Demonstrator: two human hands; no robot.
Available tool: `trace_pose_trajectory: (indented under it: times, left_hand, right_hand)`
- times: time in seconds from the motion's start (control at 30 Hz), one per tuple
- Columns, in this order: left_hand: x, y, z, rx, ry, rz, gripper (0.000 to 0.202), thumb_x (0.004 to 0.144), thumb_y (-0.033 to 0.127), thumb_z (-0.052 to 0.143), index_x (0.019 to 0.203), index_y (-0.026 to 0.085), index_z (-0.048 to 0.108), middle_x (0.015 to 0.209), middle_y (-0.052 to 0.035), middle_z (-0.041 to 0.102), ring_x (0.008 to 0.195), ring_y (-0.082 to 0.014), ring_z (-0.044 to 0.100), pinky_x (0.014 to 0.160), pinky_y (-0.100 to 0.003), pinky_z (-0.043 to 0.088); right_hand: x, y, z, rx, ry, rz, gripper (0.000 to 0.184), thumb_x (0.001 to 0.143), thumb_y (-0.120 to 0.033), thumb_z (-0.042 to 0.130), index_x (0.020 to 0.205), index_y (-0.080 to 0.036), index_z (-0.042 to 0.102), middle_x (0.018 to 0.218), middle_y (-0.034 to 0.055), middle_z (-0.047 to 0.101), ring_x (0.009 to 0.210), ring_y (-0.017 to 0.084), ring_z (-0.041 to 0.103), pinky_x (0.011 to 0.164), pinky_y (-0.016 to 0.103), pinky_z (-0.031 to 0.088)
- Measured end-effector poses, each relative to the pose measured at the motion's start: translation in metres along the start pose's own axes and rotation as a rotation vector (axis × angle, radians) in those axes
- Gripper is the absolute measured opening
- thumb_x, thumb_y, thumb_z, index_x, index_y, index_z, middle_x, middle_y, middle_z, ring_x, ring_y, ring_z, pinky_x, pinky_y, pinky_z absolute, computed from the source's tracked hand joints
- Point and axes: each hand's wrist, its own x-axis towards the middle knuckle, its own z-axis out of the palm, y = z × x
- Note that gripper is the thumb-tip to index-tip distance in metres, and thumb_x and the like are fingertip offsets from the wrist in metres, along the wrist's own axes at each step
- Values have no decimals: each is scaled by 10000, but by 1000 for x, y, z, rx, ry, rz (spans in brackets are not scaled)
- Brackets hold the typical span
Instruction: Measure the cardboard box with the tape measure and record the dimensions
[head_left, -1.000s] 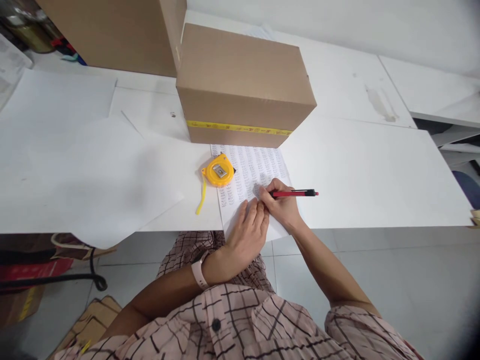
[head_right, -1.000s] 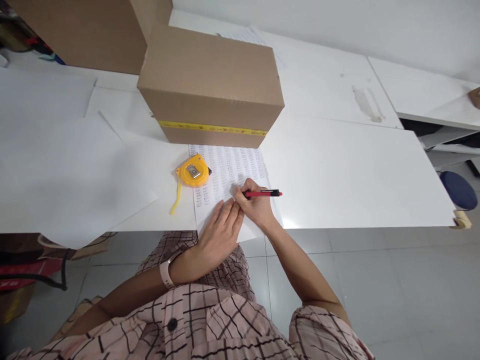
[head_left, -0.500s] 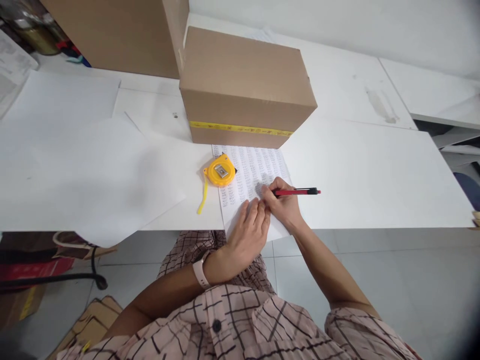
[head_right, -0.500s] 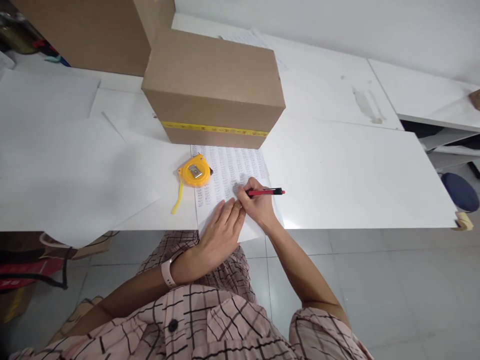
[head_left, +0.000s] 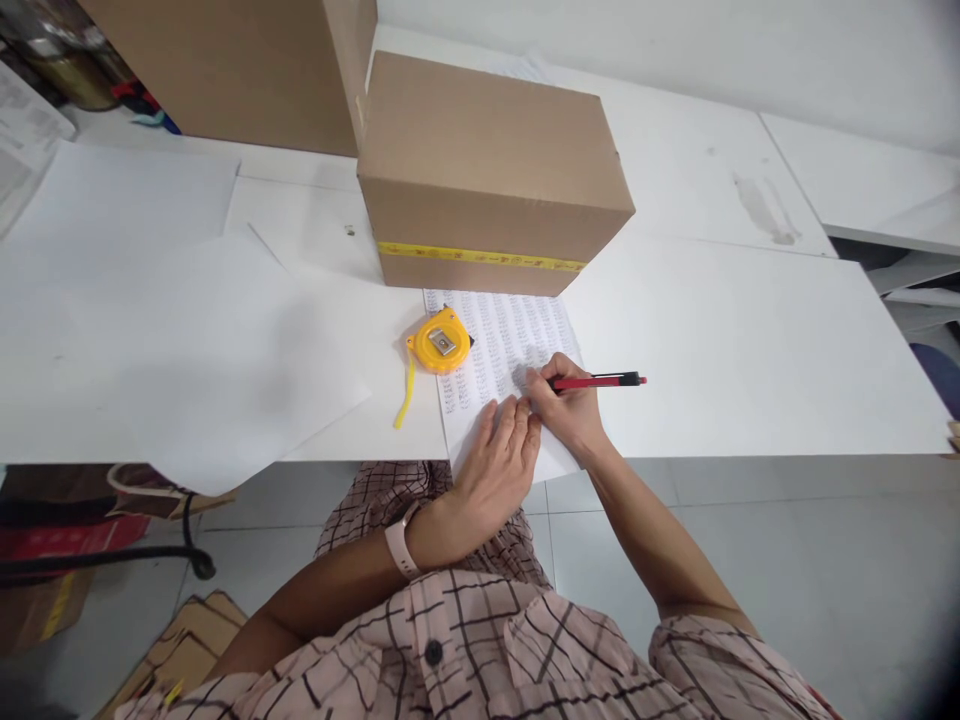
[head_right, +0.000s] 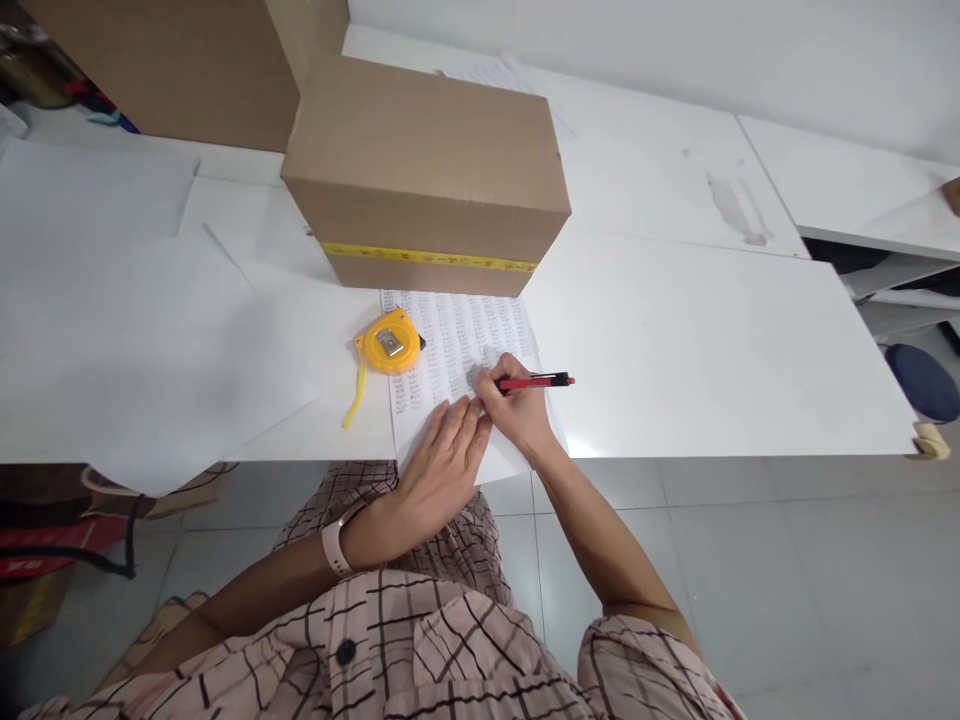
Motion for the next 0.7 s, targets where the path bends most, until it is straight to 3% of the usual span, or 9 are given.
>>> trace_pose_trajectory:
  times: [0.7]
  left_hand:
    - [1, 0, 0, 11, -16, 6, 539, 993, 241, 487, 1480, 10, 499, 1538, -239, 497, 1454, -366, 453, 1203, -541, 394]
  right_hand:
    - [1, 0, 1, 22, 8, -3, 324, 833, -259, 637, 620, -230, 395, 572, -66, 387, 561, 100, 350, 547, 270, 317]
